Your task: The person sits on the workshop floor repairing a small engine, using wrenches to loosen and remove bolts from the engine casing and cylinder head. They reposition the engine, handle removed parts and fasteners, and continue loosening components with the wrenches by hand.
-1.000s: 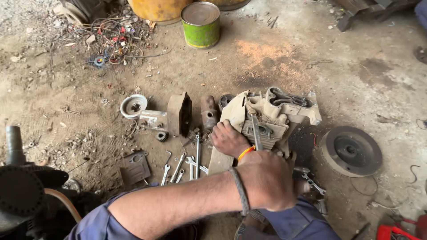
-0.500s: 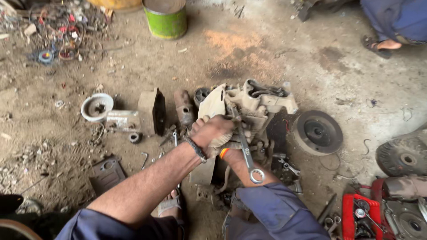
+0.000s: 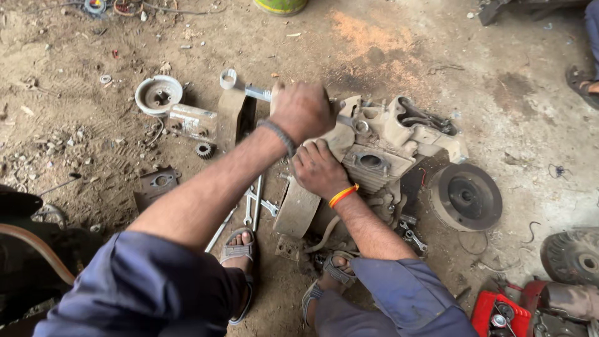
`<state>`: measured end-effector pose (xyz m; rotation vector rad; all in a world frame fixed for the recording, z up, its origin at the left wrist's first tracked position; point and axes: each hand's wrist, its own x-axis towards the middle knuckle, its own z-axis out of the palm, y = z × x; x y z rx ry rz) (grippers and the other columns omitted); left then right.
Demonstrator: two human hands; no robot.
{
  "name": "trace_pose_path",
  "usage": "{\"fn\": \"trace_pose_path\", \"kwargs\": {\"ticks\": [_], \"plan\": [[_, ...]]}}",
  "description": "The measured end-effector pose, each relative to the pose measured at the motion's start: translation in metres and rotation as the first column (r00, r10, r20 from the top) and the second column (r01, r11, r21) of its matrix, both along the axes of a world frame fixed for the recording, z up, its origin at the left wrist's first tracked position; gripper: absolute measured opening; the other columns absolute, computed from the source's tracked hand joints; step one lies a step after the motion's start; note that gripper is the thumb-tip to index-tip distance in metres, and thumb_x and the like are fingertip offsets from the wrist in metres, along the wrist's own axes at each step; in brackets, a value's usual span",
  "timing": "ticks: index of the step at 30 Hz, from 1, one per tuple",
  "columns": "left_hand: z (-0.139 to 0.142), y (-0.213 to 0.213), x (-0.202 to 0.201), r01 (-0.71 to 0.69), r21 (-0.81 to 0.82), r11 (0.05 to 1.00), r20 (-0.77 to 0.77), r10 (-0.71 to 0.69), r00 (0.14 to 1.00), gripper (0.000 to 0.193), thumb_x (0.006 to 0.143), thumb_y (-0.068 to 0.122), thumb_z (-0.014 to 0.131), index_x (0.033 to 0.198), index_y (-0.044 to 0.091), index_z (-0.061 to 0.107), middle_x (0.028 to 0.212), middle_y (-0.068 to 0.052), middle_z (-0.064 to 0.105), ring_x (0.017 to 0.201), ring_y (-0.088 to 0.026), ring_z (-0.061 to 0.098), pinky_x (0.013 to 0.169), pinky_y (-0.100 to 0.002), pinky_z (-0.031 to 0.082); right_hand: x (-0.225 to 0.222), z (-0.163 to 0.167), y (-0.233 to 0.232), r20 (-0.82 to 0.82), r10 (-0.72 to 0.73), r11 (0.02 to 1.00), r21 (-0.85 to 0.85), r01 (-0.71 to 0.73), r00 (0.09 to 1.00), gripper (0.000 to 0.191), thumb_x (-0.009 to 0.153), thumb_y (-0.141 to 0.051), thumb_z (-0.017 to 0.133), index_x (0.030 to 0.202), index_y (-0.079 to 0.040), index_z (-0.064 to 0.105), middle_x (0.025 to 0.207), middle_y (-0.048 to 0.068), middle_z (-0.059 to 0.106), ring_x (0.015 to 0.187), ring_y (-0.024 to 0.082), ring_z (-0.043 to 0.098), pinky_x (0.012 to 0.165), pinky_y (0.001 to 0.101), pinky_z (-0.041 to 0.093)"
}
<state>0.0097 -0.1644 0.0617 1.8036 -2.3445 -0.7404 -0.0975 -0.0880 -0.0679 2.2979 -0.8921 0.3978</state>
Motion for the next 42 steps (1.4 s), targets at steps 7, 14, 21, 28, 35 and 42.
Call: {"fn": "trace_pose_path", "kwargs": {"ticks": [7, 14, 21, 28, 35, 42], "plan": [[0.019, -0.071, -0.026, 0.465, -0.130, 0.876, 0.120, -0.452, 0.884, 0.057, 0.091, 0.067, 0.062, 0.100, 0.014, 0.080, 0.101, -0.015, 0.075, 0.099, -0.033, 0.070, 0.101, -0.058, 0.044, -0.002, 0.001, 0.002, -0.050, -0.017, 0.999, 0.035, 0.018, 0.999, 0.016, 0.090, -0.026, 0.062, 0.077, -0.015, 0.063, 0.084, 0.004, 0.060, 0.089, 0.024, 0.057, 0.096, 0.0416, 0.043], [-0.005, -0.115, -0.065, 0.587, 0.434, 0.684, 0.308, -0.725, 0.616, 0.064, 0.084, 0.076, 0.059, 0.100, 0.017, 0.082, 0.098, -0.010, 0.077, 0.093, -0.029, 0.070, 0.090, -0.052, 0.051, -0.006, -0.001, 0.005, -0.095, -0.054, 0.996, -0.072, 0.047, 0.994, 0.015, 0.093, -0.023, 0.058, 0.081, -0.016, 0.063, 0.087, 0.003, 0.060, 0.093, 0.023, 0.058, 0.102, 0.0401, 0.042], [0.018, -0.131, -0.077, 0.617, 0.438, 0.654, 0.344, -0.756, 0.557, 0.071, 0.079, 0.082, 0.060, 0.097, 0.018, 0.085, 0.089, -0.008, 0.078, 0.087, -0.025, 0.073, 0.080, -0.045, 0.058, -0.004, 0.006, 0.004, -0.076, -0.033, 0.999, -0.036, 0.030, 0.997, 0.017, 0.094, -0.023, 0.058, 0.081, -0.014, 0.063, 0.087, 0.005, 0.062, 0.094, 0.024, 0.059, 0.101, 0.0409, 0.042], [0.016, -0.120, -0.050, 0.688, 0.053, 0.724, 0.208, -0.681, 0.702, 0.075, 0.074, 0.075, 0.080, 0.089, 0.002, 0.079, 0.084, -0.015, 0.077, 0.076, -0.033, 0.075, 0.070, -0.049, 0.060, -0.002, 0.006, 0.005, -0.059, -0.048, 0.998, -0.031, 0.047, 0.997, 0.019, 0.096, -0.025, 0.058, 0.080, -0.016, 0.062, 0.085, 0.003, 0.060, 0.092, 0.022, 0.059, 0.100, 0.0405, 0.043], [0.025, -0.118, -0.081, 0.694, 0.148, 0.705, 0.304, -0.700, 0.646, 0.071, 0.075, 0.071, 0.080, 0.091, 0.001, 0.078, 0.091, -0.015, 0.078, 0.082, -0.033, 0.076, 0.076, -0.049, 0.058, -0.003, 0.001, 0.005, -0.058, -0.059, 0.998, -0.035, 0.057, 0.997, 0.017, 0.094, -0.024, 0.059, 0.080, -0.015, 0.064, 0.086, 0.003, 0.062, 0.095, 0.021, 0.060, 0.102, 0.0403, 0.043], [-0.037, -0.147, 0.002, 0.689, -0.621, 0.373, 0.382, -0.623, 0.682, 0.084, 0.110, 0.075, 0.043, 0.111, -0.004, 0.072, 0.092, -0.023, 0.072, 0.089, -0.037, 0.070, 0.087, -0.052, 0.054, -0.008, -0.006, 0.003, -0.080, -0.014, 1.000, -0.023, 0.012, 0.997, 0.013, 0.092, -0.021, 0.060, 0.087, -0.012, 0.068, 0.092, 0.006, 0.065, 0.096, 0.025, 0.060, 0.102, 0.0426, 0.044]]}}
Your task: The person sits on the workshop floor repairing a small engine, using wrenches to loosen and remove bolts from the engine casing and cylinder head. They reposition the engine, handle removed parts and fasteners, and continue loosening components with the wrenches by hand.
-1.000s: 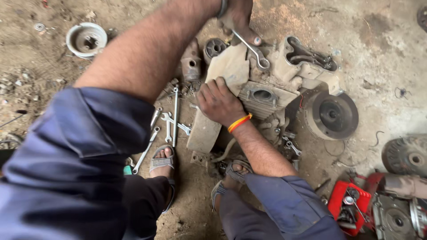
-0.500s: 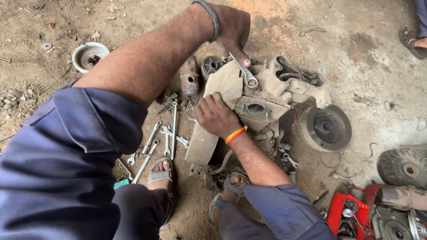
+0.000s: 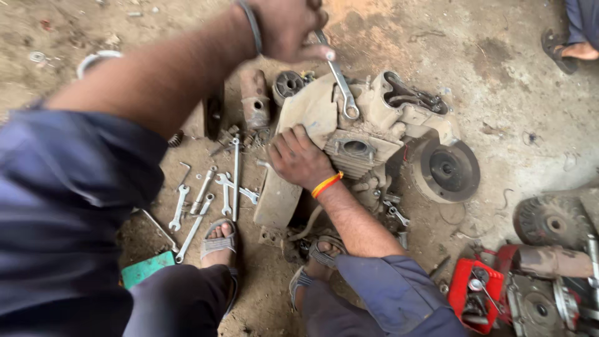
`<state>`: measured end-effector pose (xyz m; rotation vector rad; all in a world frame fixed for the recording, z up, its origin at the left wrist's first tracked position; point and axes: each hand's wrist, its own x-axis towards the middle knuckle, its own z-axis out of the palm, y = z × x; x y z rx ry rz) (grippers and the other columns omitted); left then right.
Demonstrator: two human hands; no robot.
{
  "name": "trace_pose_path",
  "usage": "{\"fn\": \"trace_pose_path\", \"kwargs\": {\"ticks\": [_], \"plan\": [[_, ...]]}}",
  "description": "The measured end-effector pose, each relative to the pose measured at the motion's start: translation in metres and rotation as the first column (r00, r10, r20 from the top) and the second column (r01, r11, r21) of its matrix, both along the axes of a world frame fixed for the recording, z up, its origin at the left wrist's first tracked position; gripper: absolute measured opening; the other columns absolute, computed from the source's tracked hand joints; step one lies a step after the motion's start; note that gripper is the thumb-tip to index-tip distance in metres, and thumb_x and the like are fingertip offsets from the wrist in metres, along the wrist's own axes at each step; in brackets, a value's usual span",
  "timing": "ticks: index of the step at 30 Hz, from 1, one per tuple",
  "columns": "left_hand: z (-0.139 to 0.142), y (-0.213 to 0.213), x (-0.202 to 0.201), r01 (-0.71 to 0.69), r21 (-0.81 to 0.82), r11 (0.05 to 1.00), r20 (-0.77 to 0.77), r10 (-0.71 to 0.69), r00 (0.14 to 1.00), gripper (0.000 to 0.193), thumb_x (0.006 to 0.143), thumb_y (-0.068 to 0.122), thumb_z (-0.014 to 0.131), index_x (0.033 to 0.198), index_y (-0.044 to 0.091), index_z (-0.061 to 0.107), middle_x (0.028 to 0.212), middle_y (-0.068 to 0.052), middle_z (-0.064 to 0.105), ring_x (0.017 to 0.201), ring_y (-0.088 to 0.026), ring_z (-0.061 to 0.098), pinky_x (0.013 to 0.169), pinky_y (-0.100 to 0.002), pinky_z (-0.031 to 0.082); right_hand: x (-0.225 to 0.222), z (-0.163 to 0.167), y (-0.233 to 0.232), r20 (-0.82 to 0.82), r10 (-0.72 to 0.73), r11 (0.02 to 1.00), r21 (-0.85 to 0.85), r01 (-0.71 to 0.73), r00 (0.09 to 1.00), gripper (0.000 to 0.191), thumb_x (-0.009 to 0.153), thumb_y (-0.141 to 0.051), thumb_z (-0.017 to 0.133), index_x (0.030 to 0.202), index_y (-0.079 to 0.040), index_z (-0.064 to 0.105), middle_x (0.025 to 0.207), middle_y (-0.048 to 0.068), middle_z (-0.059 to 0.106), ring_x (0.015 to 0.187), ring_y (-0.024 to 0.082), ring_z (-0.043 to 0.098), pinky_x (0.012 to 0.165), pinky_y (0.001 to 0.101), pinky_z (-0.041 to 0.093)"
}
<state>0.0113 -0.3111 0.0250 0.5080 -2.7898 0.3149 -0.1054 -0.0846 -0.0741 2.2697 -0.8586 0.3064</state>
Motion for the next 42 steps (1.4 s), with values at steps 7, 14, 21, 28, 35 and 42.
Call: {"fn": "trace_pose_path", "kwargs": {"ticks": [7, 14, 21, 28, 35, 42], "plan": [[0.044, 0.110, 0.035, -0.403, -0.073, 0.912, 0.030, 0.406, 0.914, 0.087, 0.103, 0.078, 0.029, 0.118, 0.001, 0.067, 0.106, -0.021, 0.070, 0.112, -0.035, 0.063, 0.108, -0.049, 0.038, 0.001, -0.003, -0.002, 0.085, 0.048, 0.999, 0.001, -0.048, 0.995, 0.014, 0.091, -0.023, 0.058, 0.086, -0.013, 0.067, 0.094, 0.008, 0.066, 0.099, 0.026, 0.061, 0.105, 0.0442, 0.043], [0.033, 0.294, 0.004, -0.721, 0.390, 0.572, 0.756, 0.249, 0.606, 0.017, 0.096, 0.030, 0.061, 0.107, 0.020, 0.070, 0.100, -0.003, 0.070, 0.089, -0.020, 0.072, 0.070, -0.035, 0.060, 0.005, -0.006, -0.007, 0.170, 0.102, 0.985, -0.152, -0.076, 0.980, 0.022, 0.079, -0.029, 0.054, 0.083, -0.014, 0.070, 0.099, 0.006, 0.071, 0.106, 0.025, 0.062, 0.106, 0.0447, 0.037], [0.035, 0.299, -0.180, 0.234, 0.972, -0.040, -0.156, 0.633, 0.758, 0.050, 0.112, 0.040, 0.050, 0.092, 0.000, 0.070, 0.073, -0.012, 0.070, 0.066, -0.025, 0.070, 0.060, -0.039, 0.057, 0.003, 0.007, -0.002, -0.001, 0.015, 0.999, -0.038, -0.015, 1.000, 0.023, 0.093, -0.024, 0.057, 0.074, -0.015, 0.065, 0.080, 0.005, 0.063, 0.094, 0.024, 0.062, 0.105, 0.0426, 0.039], [-0.020, 0.263, -0.211, 0.711, 0.703, -0.018, -0.056, 0.995, 0.080, 0.039, 0.107, 0.028, 0.056, 0.097, -0.009, 0.066, 0.070, -0.012, 0.067, 0.051, -0.021, 0.065, 0.043, -0.035, 0.052, 0.001, 0.011, 0.000, 0.036, 0.043, 0.998, -0.045, -0.042, 0.998, 0.021, 0.090, -0.024, 0.056, 0.073, -0.014, 0.063, 0.080, 0.006, 0.063, 0.092, 0.025, 0.061, 0.102, 0.0419, 0.043], [-0.014, 0.255, -0.186, 0.780, 0.622, -0.066, -0.135, 0.972, 0.190, 0.029, 0.104, 0.024, 0.059, 0.105, -0.004, 0.065, 0.080, -0.009, 0.072, 0.059, -0.018, 0.069, 0.050, -0.032, 0.059, 0.001, 0.006, 0.000, 0.030, 0.052, 0.997, -0.052, -0.051, 0.998, 0.020, 0.091, -0.022, 0.057, 0.075, -0.013, 0.063, 0.082, 0.007, 0.064, 0.095, 0.026, 0.063, 0.104, 0.0429, 0.043], [0.039, 0.245, -0.141, 0.117, 0.842, 0.526, -0.489, 0.654, 0.578, 0.029, 0.100, 0.025, 0.065, 0.115, 0.001, 0.068, 0.088, -0.014, 0.075, 0.074, -0.022, 0.074, 0.066, -0.036, 0.061, 0.002, -0.003, -0.005, 0.099, 0.107, 0.990, -0.103, -0.096, 0.989, 0.018, 0.083, -0.025, 0.056, 0.078, -0.012, 0.067, 0.089, 0.009, 0.069, 0.101, 0.027, 0.064, 0.104, 0.0451, 0.043]]}}
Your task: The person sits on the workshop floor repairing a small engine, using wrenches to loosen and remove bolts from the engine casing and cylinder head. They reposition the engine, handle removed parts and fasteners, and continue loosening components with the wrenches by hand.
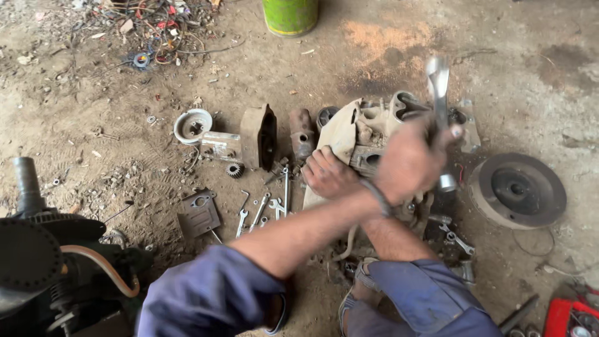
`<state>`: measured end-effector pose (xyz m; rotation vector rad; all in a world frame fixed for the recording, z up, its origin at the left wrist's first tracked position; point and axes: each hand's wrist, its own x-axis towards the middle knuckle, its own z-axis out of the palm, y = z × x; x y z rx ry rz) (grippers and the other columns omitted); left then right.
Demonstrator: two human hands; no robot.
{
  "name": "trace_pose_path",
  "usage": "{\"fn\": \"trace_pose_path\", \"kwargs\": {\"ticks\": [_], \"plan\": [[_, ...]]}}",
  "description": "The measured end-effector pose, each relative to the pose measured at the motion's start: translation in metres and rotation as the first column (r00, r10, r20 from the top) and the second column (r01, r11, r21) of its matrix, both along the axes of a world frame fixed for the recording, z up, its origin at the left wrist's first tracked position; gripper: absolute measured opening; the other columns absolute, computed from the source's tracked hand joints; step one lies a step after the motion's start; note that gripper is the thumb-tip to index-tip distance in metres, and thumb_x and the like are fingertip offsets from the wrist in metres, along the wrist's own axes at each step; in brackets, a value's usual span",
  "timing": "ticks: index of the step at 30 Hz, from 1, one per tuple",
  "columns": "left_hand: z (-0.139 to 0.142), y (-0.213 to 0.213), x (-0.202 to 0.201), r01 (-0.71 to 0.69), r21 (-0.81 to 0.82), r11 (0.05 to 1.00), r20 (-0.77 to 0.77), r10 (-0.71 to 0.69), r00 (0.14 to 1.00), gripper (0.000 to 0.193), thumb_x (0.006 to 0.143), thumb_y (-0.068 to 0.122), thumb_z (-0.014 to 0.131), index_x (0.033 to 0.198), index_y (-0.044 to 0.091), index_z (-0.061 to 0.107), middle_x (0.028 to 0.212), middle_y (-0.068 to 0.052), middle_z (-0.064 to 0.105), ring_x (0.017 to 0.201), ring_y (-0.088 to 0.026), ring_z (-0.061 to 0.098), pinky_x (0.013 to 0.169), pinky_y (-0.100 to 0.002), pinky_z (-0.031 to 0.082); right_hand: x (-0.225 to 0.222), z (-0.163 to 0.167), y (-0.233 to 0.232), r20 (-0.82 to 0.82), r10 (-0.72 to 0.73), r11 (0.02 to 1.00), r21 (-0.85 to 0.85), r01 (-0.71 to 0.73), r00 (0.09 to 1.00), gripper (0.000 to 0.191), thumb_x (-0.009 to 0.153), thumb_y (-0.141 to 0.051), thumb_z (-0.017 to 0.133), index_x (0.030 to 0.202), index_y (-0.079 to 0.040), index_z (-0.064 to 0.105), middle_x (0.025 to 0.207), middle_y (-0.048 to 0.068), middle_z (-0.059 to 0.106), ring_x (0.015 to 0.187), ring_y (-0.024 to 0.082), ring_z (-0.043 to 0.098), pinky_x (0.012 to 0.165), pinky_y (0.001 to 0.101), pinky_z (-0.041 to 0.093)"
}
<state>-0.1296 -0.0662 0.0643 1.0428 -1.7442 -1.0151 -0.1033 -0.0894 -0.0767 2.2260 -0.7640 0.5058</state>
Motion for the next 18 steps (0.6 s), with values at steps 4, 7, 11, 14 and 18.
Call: {"fn": "trace_pose_path", "kwargs": {"ticks": [4, 7, 11, 14, 18], "plan": [[0.063, -0.054, 0.070, 0.187, 0.147, 0.971, 0.039, -0.195, 0.980, 0.041, 0.097, 0.027, 0.055, 0.133, 0.008, 0.050, 0.087, -0.007, 0.076, 0.071, -0.018, 0.076, 0.060, -0.034, 0.066, 0.001, -0.004, 0.003, 0.024, -0.036, 0.999, 0.027, 0.035, 0.999, 0.017, 0.078, -0.025, 0.056, 0.077, -0.012, 0.068, 0.093, 0.006, 0.070, 0.100, 0.024, 0.063, 0.103, 0.0432, 0.042], [0.084, -0.106, 0.124, 0.138, 0.460, 0.877, 0.488, -0.380, 0.786, 0.036, 0.102, 0.039, 0.047, 0.116, 0.010, 0.063, 0.091, -0.005, 0.070, 0.075, -0.014, 0.071, 0.069, -0.033, 0.066, 0.001, 0.001, 0.003, -0.076, -0.094, 0.991, 0.088, 0.101, 0.993, 0.018, 0.089, -0.024, 0.058, 0.074, -0.014, 0.064, 0.084, 0.004, 0.064, 0.094, 0.023, 0.061, 0.101, 0.0412, 0.042], [0.067, -0.141, 0.136, 0.064, 0.460, 0.885, 0.782, -0.439, 0.443, 0.064, 0.109, 0.055, 0.039, 0.092, 0.004, 0.073, 0.082, -0.009, 0.070, 0.075, -0.021, 0.058, 0.078, -0.038, 0.051, 0.001, 0.008, 0.004, -0.069, -0.103, 0.993, 0.048, 0.107, 0.992, 0.022, 0.091, -0.024, 0.057, 0.071, -0.016, 0.061, 0.079, 0.002, 0.062, 0.092, 0.021, 0.061, 0.103, 0.0395, 0.042], [0.048, -0.144, 0.122, 0.245, 0.333, 0.910, 0.868, -0.398, 0.296, 0.068, 0.104, 0.061, 0.046, 0.081, 0.005, 0.076, 0.081, -0.011, 0.072, 0.076, -0.023, 0.065, 0.085, -0.041, 0.050, 0.001, 0.009, 0.005, -0.089, -0.107, 0.991, 0.073, 0.113, 0.990, 0.021, 0.092, -0.024, 0.057, 0.073, -0.016, 0.062, 0.080, 0.002, 0.062, 0.091, 0.021, 0.061, 0.102, 0.0396, 0.042], [0.031, -0.148, 0.115, 0.343, 0.238, 0.909, 0.839, -0.370, 0.399, 0.064, 0.092, 0.068, 0.061, 0.083, 0.006, 0.074, 0.081, -0.010, 0.074, 0.072, -0.018, 0.070, 0.074, -0.041, 0.058, 0.000, 0.007, 0.005, -0.113, -0.137, 0.990, 0.012, 0.139, 0.984, 0.022, 0.093, -0.025, 0.057, 0.075, -0.016, 0.062, 0.082, 0.002, 0.063, 0.093, 0.021, 0.061, 0.103, 0.0395, 0.041]]}}
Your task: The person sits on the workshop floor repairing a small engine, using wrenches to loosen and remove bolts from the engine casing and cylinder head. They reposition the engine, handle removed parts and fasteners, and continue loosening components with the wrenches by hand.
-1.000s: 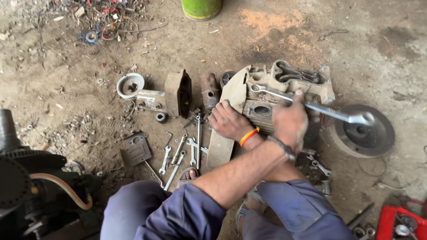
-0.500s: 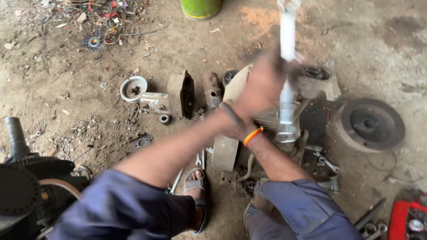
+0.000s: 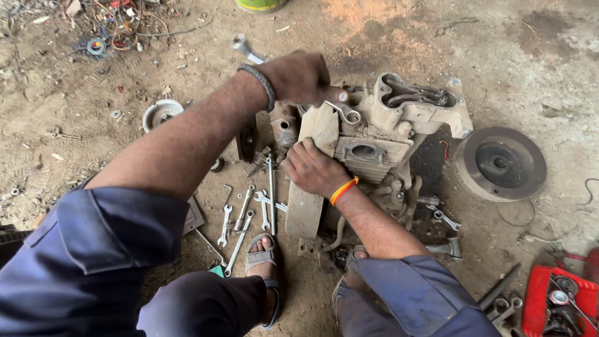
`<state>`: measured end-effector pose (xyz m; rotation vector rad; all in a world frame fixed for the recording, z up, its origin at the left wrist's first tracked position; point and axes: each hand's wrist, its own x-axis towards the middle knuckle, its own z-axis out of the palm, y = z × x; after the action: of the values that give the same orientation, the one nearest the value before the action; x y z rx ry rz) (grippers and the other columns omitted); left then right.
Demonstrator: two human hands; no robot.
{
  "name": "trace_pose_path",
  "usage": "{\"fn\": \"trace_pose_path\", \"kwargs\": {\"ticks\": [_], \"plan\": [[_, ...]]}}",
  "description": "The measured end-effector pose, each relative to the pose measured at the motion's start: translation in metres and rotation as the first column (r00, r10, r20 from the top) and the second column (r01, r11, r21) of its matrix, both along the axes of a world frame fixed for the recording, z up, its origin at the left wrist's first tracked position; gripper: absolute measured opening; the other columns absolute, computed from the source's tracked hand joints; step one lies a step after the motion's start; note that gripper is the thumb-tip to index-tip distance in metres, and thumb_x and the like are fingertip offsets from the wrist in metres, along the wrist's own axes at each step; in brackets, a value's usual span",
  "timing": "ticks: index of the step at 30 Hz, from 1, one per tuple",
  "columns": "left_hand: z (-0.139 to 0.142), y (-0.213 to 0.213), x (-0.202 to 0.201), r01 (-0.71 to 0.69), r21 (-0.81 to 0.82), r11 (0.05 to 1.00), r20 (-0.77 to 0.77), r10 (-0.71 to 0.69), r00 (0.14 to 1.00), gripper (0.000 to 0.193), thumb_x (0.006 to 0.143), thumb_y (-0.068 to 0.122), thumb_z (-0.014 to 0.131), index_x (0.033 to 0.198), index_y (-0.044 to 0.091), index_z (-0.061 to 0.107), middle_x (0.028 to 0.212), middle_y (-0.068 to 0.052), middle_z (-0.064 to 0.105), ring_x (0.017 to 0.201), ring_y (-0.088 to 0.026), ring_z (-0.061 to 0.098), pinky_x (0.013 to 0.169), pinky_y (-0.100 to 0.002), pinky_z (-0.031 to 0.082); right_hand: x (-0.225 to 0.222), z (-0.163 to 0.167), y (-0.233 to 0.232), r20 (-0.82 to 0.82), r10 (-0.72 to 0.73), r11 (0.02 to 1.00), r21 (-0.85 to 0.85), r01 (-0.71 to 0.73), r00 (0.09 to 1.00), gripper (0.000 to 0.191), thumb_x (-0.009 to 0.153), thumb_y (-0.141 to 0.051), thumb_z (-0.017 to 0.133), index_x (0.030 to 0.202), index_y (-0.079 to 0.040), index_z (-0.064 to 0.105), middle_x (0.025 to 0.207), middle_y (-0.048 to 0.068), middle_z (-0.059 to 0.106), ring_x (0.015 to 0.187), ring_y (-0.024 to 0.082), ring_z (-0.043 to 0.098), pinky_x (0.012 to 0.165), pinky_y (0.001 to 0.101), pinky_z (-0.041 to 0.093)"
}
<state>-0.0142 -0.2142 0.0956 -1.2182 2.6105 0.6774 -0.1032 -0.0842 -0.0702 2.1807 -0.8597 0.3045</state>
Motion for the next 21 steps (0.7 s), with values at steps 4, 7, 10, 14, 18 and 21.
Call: {"fn": "trace_pose_path", "kwargs": {"ticks": [4, 7, 10, 14, 18, 21], "plan": [[-0.008, -0.017, 0.003, 0.144, -0.161, 0.976, -0.159, -0.170, 0.973, 0.055, 0.089, 0.057, 0.076, 0.077, 0.004, 0.073, 0.071, -0.013, 0.072, 0.065, -0.022, 0.069, 0.067, -0.042, 0.057, 0.000, 0.000, 0.000, 0.019, 0.006, 1.000, -0.012, -0.005, 1.000, 0.021, 0.095, -0.026, 0.057, 0.077, -0.016, 0.062, 0.083, 0.003, 0.064, 0.095, 0.022, 0.062, 0.104, 0.0400, 0.041], [-0.010, -0.030, -0.003, 0.177, -0.231, 0.957, -0.258, -0.236, 0.937, 0.050, 0.083, 0.052, 0.084, 0.073, 0.005, 0.070, 0.069, -0.010, 0.069, 0.063, -0.022, 0.069, 0.063, -0.042, 0.057, 0.001, 0.001, 0.001, 0.033, 0.015, 1.000, 0.001, -0.015, 0.999, 0.021, 0.094, -0.027, 0.057, 0.077, -0.016, 0.062, 0.084, 0.003, 0.065, 0.096, 0.022, 0.062, 0.104, 0.0407, 0.041], [-0.012, -0.032, -0.007, 0.202, -0.317, 0.927, -0.327, -0.307, 0.894, 0.050, 0.077, 0.048, 0.090, 0.071, 0.004, 0.066, 0.067, -0.009, 0.067, 0.063, -0.023, 0.067, 0.060, -0.042, 0.056, 0.001, 0.001, 0.001, 0.014, 0.004, 0.999, 0.034, -0.004, 1.000, 0.020, 0.095, -0.026, 0.057, 0.077, -0.017, 0.062, 0.084, 0.002, 0.064, 0.095, 0.022, 0.062, 0.105, 0.0414, 0.042], [-0.022, -0.019, 0.004, 0.169, -0.299, 0.939, -0.253, -0.249, 0.935, 0.048, 0.081, 0.048, 0.090, 0.074, 0.008, 0.065, 0.067, -0.008, 0.066, 0.063, -0.022, 0.067, 0.063, -0.041, 0.056, 0.001, -0.001, 0.001, 0.045, 0.012, 1.000, -0.025, -0.011, 0.999, 0.020, 0.094, -0.026, 0.057, 0.077, -0.017, 0.062, 0.086, 0.003, 0.065, 0.098, 0.022, 0.062, 0.106, 0.0409, 0.041], [-0.027, -0.013, 0.012, 0.128, -0.286, 0.950, -0.361, -0.230, 0.904, 0.041, 0.084, 0.045, 0.089, 0.074, 0.011, 0.067, 0.074, -0.003, 0.068, 0.067, -0.019, 0.069, 0.064, -0.039, 0.056, 0.001, 0.001, 0.002, 0.048, 0.008, 1.000, -0.009, -0.007, 0.999, 0.019, 0.092, -0.027, 0.057, 0.075, -0.018, 0.061, 0.083, 0.003, 0.064, 0.096, 0.021, 0.062, 0.106, 0.0405, 0.040], [-0.022, -0.020, 0.001, 0.187, -0.400, 0.897, -0.385, -0.349, 0.854, 0.045, 0.083, 0.043, 0.091, 0.072, 0.008, 0.066, 0.070, -0.007, 0.068, 0.066, -0.023, 0.069, 0.065, -0.041, 0.055, 0.001, 0.003, 0.002, 0.047, 0.028, 1.000, 0.012, -0.028, 0.999, 0.017, 0.091, -0.025, 0.058, 0.075, -0.018, 0.061, 0.083, 0.002, 0.063, 0.095, 0.021, 0.062, 0.106, 0.0410, 0.040]]}}
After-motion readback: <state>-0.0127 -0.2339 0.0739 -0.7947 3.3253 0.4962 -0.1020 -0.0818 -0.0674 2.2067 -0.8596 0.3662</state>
